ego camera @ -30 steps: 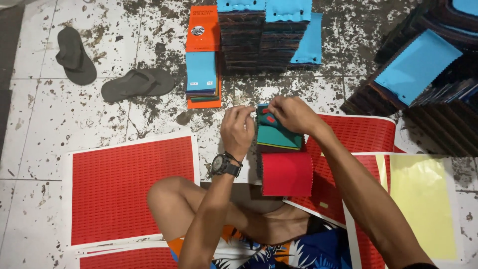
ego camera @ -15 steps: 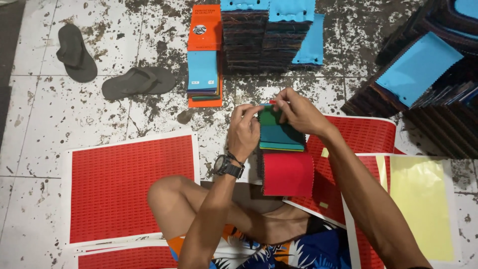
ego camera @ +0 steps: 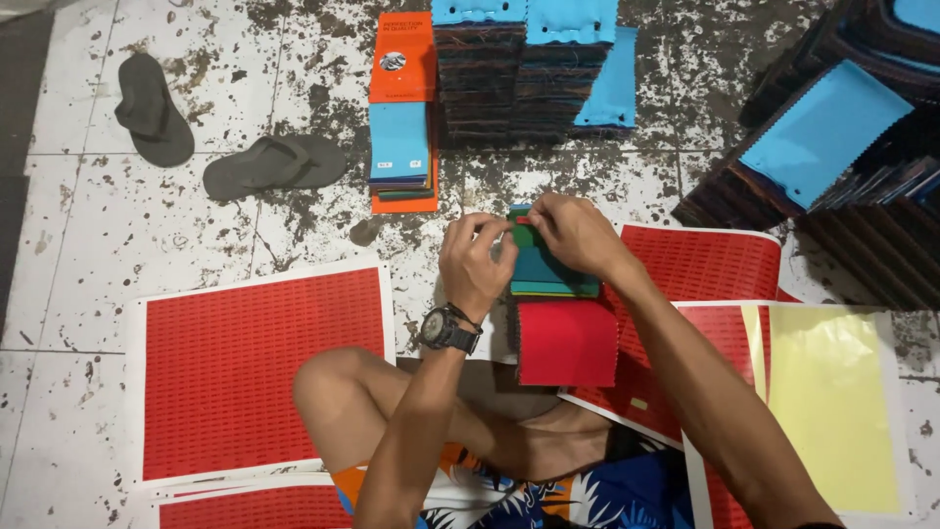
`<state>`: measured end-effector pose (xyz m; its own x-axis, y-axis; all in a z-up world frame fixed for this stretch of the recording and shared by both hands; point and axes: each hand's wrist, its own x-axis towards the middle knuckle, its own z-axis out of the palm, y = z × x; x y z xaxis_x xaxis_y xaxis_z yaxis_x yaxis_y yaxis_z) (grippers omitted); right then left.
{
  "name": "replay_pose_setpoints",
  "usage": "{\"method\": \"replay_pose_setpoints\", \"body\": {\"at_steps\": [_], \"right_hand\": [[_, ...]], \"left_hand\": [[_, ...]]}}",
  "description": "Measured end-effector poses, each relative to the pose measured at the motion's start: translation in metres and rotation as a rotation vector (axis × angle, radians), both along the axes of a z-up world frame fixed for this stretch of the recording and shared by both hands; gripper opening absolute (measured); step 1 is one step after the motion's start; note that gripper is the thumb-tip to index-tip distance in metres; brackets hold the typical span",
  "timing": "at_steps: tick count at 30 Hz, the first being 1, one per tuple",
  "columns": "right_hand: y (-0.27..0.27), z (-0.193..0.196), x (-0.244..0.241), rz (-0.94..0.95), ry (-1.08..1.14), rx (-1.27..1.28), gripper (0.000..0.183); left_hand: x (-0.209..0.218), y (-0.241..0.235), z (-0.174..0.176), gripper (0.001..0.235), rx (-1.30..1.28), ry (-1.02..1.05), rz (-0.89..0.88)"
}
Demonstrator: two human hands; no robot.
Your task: The person sits on the floor and assembles notebooks by inserting small colored paper tabs into the edges of stacked paper sheets. They handle red, green, and blue paper stacks, placing the tabs into the perforated edges and then stacking the completed notebooks.
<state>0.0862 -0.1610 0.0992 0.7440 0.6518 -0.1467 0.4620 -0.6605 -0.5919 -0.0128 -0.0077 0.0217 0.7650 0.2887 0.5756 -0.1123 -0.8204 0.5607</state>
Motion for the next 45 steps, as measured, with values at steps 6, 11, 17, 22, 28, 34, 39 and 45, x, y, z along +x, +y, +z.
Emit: {"method": "replay_pose_setpoints", "body": {"at_steps": [6, 11, 17, 22, 28, 34, 39, 45], "right_hand": [[0.008, -0.018, -0.002, -0.057, -0.081, -0.111, 0.019], [-0.002, -0.029, 0.005, -0.041, -0.235, -0.065, 0.019], [-0.018, -0.017, 0.021, 0.067, -0.581, -0.11, 0.023], [-0.035, -0.043, 0.024, 0.139, -0.883, 0.088, 0.011], [-0.036, -0.046, 0.024, 0.209, -0.949, 0.22, 0.01], [-0.033, -0.037, 0.027, 0.123, -0.657, 0.126, 0.014], [-0.037, -0.036, 0.02, 0.142, -0.914, 0.103, 0.017], [-0.04, -0.031, 0.023, 0.25, -0.761, 0.19, 0.016]], "left_hand": [[0.001, -0.003, 0.001, 0.031, 0.293, 0.039, 0.016], [-0.006, -0.002, 0.035, 0.032, 0.365, 0.211, -0.009], [0.004, -0.002, 0.01, 0.029, 0.252, 0.194, -0.004], [0.002, -0.003, -0.003, 0.028, -0.089, 0.008, 0.057], [0.0, 0.01, -0.013, 0.026, -0.285, -0.02, -0.139], [-0.01, 0.016, 0.011, 0.037, -0.22, 0.163, -0.411], [-0.007, 0.016, 0.01, 0.023, -0.185, 0.133, -0.404], [0.0, 0.018, 0.013, 0.033, -0.263, 0.183, -0.392]]}}
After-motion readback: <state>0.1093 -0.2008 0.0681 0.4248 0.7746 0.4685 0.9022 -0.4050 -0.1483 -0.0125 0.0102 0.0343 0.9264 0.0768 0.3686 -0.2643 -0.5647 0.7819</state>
